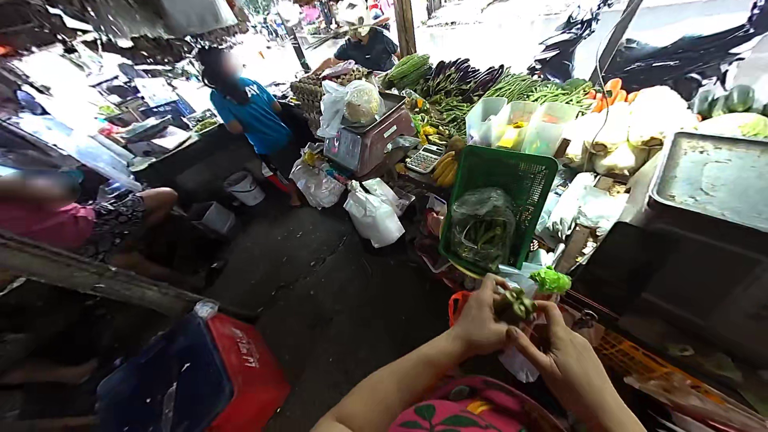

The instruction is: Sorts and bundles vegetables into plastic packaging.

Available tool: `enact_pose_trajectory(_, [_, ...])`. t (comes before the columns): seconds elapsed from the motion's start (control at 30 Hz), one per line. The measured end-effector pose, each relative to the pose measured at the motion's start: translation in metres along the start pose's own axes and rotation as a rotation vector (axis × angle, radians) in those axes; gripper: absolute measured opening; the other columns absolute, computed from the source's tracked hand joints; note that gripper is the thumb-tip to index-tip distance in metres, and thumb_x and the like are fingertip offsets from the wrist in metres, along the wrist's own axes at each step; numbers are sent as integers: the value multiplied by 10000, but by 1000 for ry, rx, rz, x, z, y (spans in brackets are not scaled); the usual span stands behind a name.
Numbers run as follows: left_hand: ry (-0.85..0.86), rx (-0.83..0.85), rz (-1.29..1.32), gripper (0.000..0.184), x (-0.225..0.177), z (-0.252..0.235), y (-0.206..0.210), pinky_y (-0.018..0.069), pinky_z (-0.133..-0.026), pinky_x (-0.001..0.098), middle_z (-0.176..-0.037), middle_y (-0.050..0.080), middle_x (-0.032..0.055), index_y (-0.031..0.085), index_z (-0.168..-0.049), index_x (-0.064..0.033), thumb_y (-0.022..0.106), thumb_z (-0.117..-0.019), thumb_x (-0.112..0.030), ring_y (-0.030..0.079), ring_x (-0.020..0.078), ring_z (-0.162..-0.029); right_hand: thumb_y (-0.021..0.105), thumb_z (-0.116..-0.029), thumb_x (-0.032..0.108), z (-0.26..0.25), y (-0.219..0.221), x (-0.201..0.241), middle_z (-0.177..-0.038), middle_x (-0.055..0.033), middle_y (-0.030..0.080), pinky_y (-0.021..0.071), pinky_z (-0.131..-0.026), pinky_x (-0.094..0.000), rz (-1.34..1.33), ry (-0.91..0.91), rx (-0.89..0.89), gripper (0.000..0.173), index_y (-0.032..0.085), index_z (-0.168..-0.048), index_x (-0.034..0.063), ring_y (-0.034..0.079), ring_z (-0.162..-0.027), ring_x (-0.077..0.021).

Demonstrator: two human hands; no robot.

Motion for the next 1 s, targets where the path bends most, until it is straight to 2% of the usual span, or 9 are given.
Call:
enact_pose_trajectory(0.13, [-346, -124, 580, 307, -1, -8, 6, 457, -488, 210, -772, 596, 20, 534, -1211, -45, 695, -953, -84, 521, 60, -536, 682, -850, 536, 5, -13, 13, -591, -34, 599, 512, -497, -490, 108, -31, 79, 602, 663, -1167, 25, 594, -495, -228])
enact_pose_trajectory(0.23, [-397, -143, 852, 69, 0, -4, 10, 427, -469, 176, -653, 536, -26, 571, -1068, -68, 602, -1007, -72, 484, 36, -494, 585, -1015, 376, 2, -30, 3, -590, 102, 512, 392, -450, -185, -489, -109, 164, 309, 670, -819, 154, 453, -488, 12])
enact_pose_trajectory(0.33, [-13, -33, 693, 111, -8, 5, 9, 489, -536, 196, -715, 630, -40, 619, -1047, -55, 608, -948, -7, 563, 27, -566, 495, -1039, 487, -4, -28, 0, -653, 146, 598, 423, -509, -99, -1581, 75, 188, 405, 750, -973, 180, 514, -532, 78])
enact_pose_trajectory(0.43, [457, 16, 251, 299, -28, 6, 10, 562, -792, 234, -960, 682, 95, 597, -1131, 82, 704, -858, 26, 658, 73, -851, 334, -1059, 177, -8, -15, 8, -1171, -121, 753, 609, -756, -189, -2078, 271, -53, 439, 671, -1243, -35, 752, -951, -100])
enact_pose_trajectory(0.53, [637, 63, -10, 371, -41, 0, 9, 572, -854, 280, -987, 696, 191, 587, -1134, 111, 741, -813, 5, 695, 167, -914, 424, -1015, -6, -7, -6, 2, -1298, -61, 717, 603, -848, -208, -1662, 260, -185, 390, 615, -1353, 31, 720, -1094, -95])
enact_pose_trajectory(0.6, [515, 154, -53, 462, -37, -1, 9, 579, -880, 321, -1034, 689, 200, 519, -1205, 115, 749, -817, 15, 703, 200, -952, 689, -968, 141, -3, -6, -10, -1351, -28, 693, 601, -905, -243, -1427, 133, -217, 445, 626, -1404, 82, 696, -1164, -115])
enact_pose_trajectory(0.7, [119, 255, -231, 669, -34, 0, 10, 589, -883, 435, -1052, 676, 208, 375, -1353, 95, 766, -820, -5, 709, 273, -964, 746, -915, 444, 3, -6, -22, -1504, -47, 569, 533, -1061, -311, -1029, -98, -83, 764, 481, -1521, 62, 584, -1330, -172])
enact_pose_trajectory(0.83, [-146, 360, -593, 752, -36, 3, 17, 559, -908, 539, -1110, 659, 248, 282, -1502, 53, 712, -900, -83, 690, 379, -1029, 836, -808, 341, 4, 8, -22, -1248, -28, 722, 616, -869, -230, -655, -76, -107, 633, 658, -1335, 40, 718, -1010, -69])
enact_pose_trajectory(1.0, [-101, 430, 7, 803, 4, 1, 10, 598, -792, 390, -988, 690, 159, 362, -1369, 53, 852, -743, -59, 707, 217, -864, 768, -857, 365, 4, -3, -38, -880, 84, 700, 572, -662, -181, -567, -43, -177, 277, 696, -1014, 148, 654, -752, 9])
Point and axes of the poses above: each hand's wrist, its own z-axis away from the middle knuckle, its own y-axis out of the palm, x = y × z, the point moved 2 cm from there along -z, towards the middle knuckle
